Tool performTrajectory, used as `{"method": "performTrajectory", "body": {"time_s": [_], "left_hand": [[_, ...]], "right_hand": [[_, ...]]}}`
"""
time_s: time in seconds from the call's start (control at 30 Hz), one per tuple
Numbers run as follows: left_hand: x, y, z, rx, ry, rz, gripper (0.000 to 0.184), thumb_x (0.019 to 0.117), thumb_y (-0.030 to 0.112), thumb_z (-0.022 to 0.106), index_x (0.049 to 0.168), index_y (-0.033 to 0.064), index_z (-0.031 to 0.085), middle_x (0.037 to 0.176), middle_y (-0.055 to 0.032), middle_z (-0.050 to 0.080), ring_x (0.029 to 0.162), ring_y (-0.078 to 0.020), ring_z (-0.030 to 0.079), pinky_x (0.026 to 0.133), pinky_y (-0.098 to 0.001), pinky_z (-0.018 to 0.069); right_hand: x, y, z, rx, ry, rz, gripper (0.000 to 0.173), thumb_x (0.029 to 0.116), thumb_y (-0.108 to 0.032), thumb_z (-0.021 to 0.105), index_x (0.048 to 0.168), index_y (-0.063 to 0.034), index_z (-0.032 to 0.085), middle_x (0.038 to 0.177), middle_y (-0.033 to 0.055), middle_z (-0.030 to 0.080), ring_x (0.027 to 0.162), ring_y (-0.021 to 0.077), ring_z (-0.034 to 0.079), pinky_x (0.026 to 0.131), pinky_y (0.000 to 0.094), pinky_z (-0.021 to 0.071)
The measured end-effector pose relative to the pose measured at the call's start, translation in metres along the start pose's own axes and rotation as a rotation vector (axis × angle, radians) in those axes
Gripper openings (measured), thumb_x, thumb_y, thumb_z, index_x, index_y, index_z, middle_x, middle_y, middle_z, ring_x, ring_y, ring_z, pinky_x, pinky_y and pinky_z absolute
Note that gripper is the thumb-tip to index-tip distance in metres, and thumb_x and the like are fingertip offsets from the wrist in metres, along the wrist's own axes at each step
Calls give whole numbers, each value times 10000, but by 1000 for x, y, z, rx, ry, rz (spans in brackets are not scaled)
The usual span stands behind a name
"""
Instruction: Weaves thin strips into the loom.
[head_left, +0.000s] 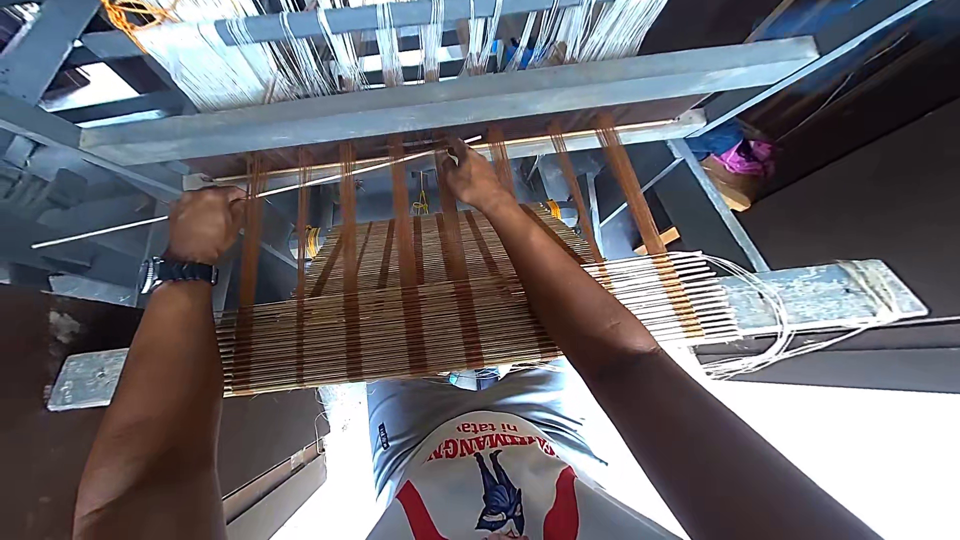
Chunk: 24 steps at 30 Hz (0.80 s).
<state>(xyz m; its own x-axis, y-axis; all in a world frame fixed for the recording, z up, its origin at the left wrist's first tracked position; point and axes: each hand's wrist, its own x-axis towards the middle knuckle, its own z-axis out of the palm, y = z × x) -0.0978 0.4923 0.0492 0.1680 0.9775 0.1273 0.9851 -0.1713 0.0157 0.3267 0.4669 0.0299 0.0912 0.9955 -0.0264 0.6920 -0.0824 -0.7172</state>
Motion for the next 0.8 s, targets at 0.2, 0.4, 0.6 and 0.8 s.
{"method": "performTrajectory", "body": {"time_s": [0.2, 0.4, 0.6, 0.8], "left_hand": [[-2, -12, 2, -29, 7, 25, 213, 1058, 167, 584, 1193, 73, 721, 1147, -260, 706, 1127, -511, 649, 935, -737, 478], [-15, -44, 4, -1, 8, -105, 236, 1064, 212, 565, 1175, 78, 724, 1165, -292, 688, 1152, -555, 616, 905, -789, 454], [-12, -17, -2, -56, 47, -54, 234, 1067, 209, 570, 1189, 83, 724, 1173, -281, 691, 1140, -559, 620, 926, -788, 441], [-3, -7, 0, -47, 40, 20, 222, 1054, 155, 588, 1228, 69, 695, 1173, -291, 682, 1124, -549, 631, 914, -770, 464]], "right_hand": [[2, 1, -7, 33, -1, 69, 511, 1088, -222, 424, 1577, -74, 395, 1487, 166, 565, 1375, 314, 548, 1134, 530, 435], [3, 7, -12, 36, 7, 73, 505, 1093, -246, 434, 1567, -75, 413, 1493, 150, 565, 1357, 309, 565, 1117, 533, 453], [0, 6, -12, 65, -6, 80, 498, 1093, -252, 443, 1553, -64, 413, 1455, 175, 584, 1258, 331, 630, 1037, 540, 513], [-1, 6, -20, 37, 52, 172, 440, 1079, -244, 464, 1470, -46, 498, 1338, 201, 646, 1206, 348, 655, 1004, 556, 525]]}}
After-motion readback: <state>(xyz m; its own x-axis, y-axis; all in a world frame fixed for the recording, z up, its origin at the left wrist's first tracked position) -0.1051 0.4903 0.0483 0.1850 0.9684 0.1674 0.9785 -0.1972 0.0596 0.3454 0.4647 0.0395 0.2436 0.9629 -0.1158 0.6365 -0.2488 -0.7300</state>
